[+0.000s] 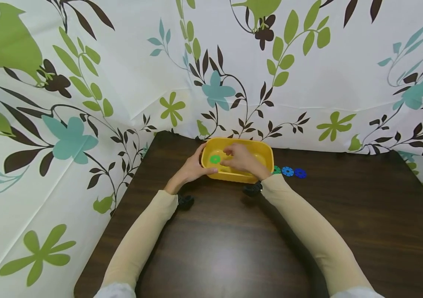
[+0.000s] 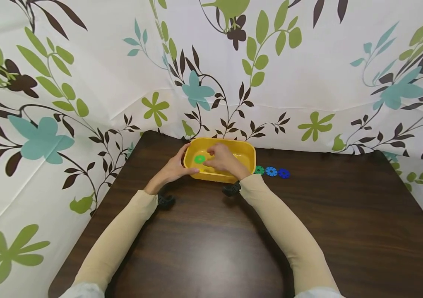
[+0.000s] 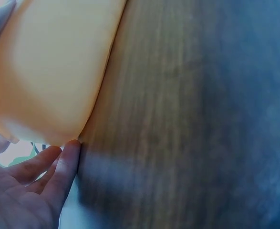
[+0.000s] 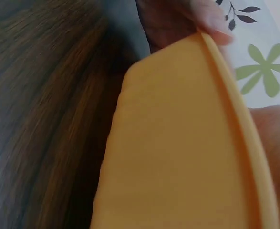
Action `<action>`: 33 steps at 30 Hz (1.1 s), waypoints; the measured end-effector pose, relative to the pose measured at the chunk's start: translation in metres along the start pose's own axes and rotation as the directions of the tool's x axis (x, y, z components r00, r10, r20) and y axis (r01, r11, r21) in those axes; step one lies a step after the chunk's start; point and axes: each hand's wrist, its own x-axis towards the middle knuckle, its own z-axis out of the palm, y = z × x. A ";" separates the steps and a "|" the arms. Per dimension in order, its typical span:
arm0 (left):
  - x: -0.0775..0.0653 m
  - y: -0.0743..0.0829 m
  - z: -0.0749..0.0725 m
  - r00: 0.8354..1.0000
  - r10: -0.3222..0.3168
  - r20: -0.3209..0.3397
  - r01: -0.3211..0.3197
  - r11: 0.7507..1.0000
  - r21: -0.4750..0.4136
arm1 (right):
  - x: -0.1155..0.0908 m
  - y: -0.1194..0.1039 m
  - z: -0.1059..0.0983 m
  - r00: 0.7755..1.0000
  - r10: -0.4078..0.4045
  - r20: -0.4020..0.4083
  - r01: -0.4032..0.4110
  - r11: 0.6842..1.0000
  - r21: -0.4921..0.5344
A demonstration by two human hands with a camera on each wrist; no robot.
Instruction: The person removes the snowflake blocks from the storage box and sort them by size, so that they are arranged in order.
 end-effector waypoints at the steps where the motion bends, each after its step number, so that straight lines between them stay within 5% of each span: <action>1: 0.000 0.000 0.000 1.000 -0.001 -0.002 0.001 1.000 0.000 | 0.003 -0.002 0.002 1.000 0.005 0.009 -0.005 1.000 0.004; 11: -0.003 0.001 0.001 1.000 -0.004 0.012 0.005 1.000 -0.007 | 0.029 -0.009 0.027 0.996 0.067 0.061 -0.062 0.995 -0.076; 23: -0.001 0.001 0.000 1.000 0.001 0.006 -0.001 1.000 -0.028 | 0.040 -0.017 0.029 0.985 0.137 0.107 -0.125 0.986 -0.112; 33: -0.002 0.002 -0.002 1.000 0.000 0.011 0.000 1.000 -0.020 | 0.062 0.002 0.044 0.983 0.141 0.117 -0.131 0.987 -0.092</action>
